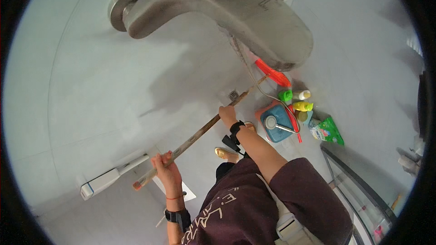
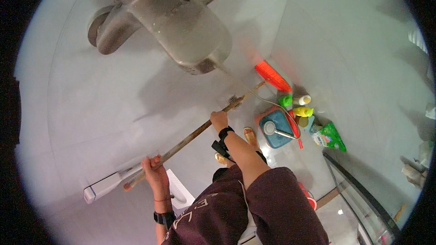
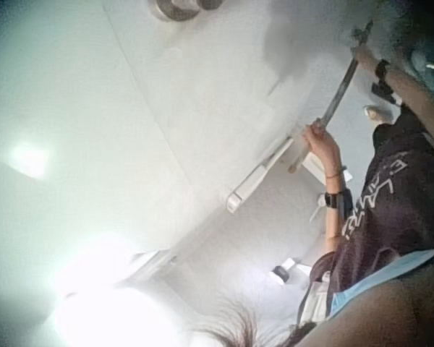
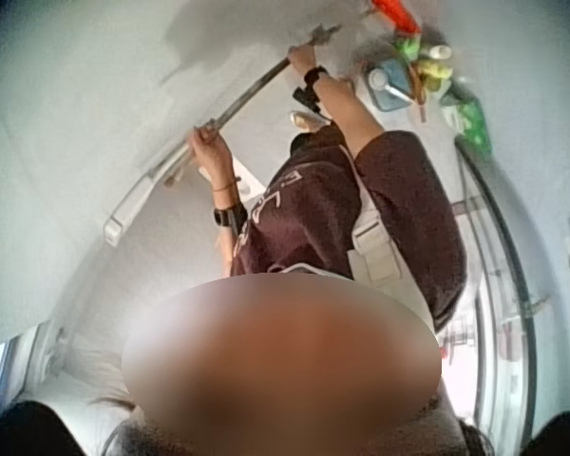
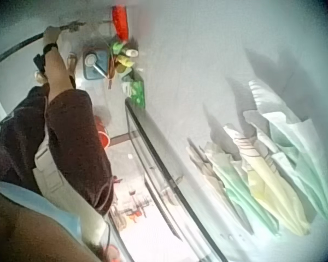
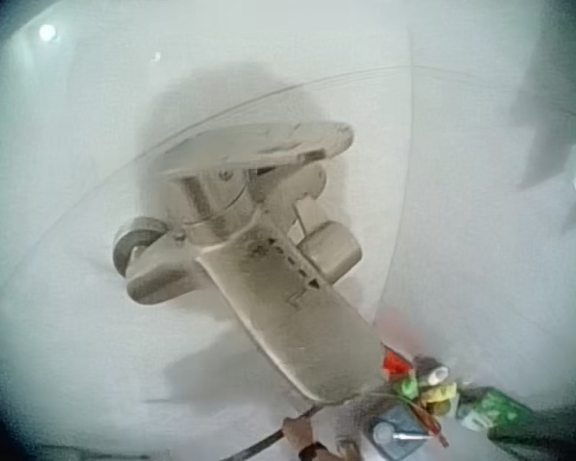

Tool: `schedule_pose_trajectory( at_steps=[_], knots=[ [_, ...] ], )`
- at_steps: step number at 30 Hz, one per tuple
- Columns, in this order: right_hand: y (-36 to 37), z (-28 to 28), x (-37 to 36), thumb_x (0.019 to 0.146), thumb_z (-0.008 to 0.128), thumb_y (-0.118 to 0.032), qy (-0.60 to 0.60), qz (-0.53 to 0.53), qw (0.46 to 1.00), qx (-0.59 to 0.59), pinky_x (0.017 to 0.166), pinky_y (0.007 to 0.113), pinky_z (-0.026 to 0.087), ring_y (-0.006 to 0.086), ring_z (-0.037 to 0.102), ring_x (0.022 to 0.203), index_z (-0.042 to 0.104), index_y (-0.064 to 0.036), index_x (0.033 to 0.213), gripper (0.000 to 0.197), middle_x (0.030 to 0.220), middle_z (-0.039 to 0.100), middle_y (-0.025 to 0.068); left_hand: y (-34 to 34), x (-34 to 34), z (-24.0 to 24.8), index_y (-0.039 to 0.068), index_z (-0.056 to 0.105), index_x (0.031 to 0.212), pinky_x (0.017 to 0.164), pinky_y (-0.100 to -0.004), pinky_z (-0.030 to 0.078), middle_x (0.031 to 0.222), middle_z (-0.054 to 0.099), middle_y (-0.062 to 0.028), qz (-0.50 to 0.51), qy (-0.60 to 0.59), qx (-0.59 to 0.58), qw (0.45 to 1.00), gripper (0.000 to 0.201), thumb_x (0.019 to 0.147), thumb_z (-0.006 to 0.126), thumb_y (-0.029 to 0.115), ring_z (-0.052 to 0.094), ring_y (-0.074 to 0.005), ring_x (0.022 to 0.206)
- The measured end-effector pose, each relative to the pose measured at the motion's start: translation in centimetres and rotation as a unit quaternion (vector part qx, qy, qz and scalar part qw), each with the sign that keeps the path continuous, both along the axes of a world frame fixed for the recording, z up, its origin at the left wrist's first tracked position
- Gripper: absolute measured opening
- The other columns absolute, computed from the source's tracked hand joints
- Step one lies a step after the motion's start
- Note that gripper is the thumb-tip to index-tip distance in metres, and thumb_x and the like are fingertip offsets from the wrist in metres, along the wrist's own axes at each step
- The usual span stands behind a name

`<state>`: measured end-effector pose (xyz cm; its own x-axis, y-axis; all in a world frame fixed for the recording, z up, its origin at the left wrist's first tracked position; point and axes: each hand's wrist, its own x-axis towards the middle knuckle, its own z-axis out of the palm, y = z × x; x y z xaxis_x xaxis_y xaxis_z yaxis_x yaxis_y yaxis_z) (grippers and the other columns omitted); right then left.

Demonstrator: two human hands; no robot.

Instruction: Cleaning a bathroom floor and walls using a broom and water from a shower head.

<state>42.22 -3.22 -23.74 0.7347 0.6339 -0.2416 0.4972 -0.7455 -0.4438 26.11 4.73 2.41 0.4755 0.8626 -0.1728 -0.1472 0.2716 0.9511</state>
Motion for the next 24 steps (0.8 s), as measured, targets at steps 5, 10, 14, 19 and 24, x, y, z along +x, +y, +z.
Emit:
schedule_pose_trajectory(
  at_steps=[5, 10, 14, 19, 24],
  knots=[
    [1.1, 2.5, -2.7, 0.077, 0.043, -0.014, 0.616, -0.477, 0.536, 0.324, 0.037, 0.032, 0.04, 0.0224, 0.045, 0.045, 0.035, 0.0031, 0.074, 0.02, 0.059, 0.043, 0.0119, 0.8, -3.7, 2.2, 0.011, 0.027, 0.065, 0.074, -0.0307, 0.034, 0.057, 0.026, 0.0016, -0.049, -0.025, 0.023, 0.998, 0.021, 0.079, 0.041, 0.009, 0.033, -0.0106, 0.057],
    [0.6, 2.6, -1.0, 0.072, 0.051, -0.016, 0.533, -0.547, 0.534, 0.363, 0.043, 0.035, 0.041, 0.0206, 0.05, 0.056, 0.041, 0.0009, 0.071, 0.02, 0.066, 0.045, 0.0093, 2.0, -3.4, 1.0, 0.011, 0.031, 0.068, 0.084, -0.0359, 0.031, 0.059, 0.035, 0.0002, -0.09, 0.0, 0.01, 0.996, 0.016, 0.08, 0.042, 0.01, 0.038, -0.0107, 0.061],
    [-4.3, -11.9, 4.4, 0.068, 0.056, -0.019, 0.178, -0.215, 0.9, 0.334, 0.046, 0.035, 0.041, 0.0224, 0.05, 0.057, 0.042, -0.0014, 0.067, 0.023, 0.064, 0.047, 0.0095, -0.9, 5.7, 0.1, 0.009, 0.034, 0.071, 0.088, -0.0365, 0.028, 0.066, 0.042, -0.001, -0.158, 0.007, 0.02, 0.987, 0.014, 0.08, 0.044, 0.012, 0.044, -0.0125, 0.072],
    [-2.6, -3.3, 2.9, 0.057, 0.066, -0.019, 0.125, 0.008, 0.992, 0.01, 0.051, 0.037, 0.04, 0.0269, 0.05, 0.058, 0.045, -0.0004, 0.068, 0.031, 0.061, 0.049, 0.0134, -1.0, 0.7, -1.1, 0.009, 0.034, 0.07, 0.09, -0.0348, 0.026, 0.069, 0.043, -0.0017, -0.134, 0.047, -0.033, 0.989, 0.014, 0.08, 0.044, 0.009, 0.043, -0.0124, 0.078],
    [-1.6, -3.1, -0.4, 0.067, 0.053, -0.014, 0.478, -0.296, 0.784, 0.264, 0.043, 0.033, 0.03, 0.02, 0.034, 0.047, 0.033, -0.0018, 0.063, 0.024, 0.052, 0.033, 0.0083, -1.3, -2.5, 1.9, 0.009, 0.032, 0.066, 0.089, -0.036, 0.025, 0.067, 0.043, -0.0017, -0.161, 0.061, 0.011, 0.985, 0.018, 0.078, 0.046, 0.009, 0.042, -0.0138, 0.073]
  ],
)
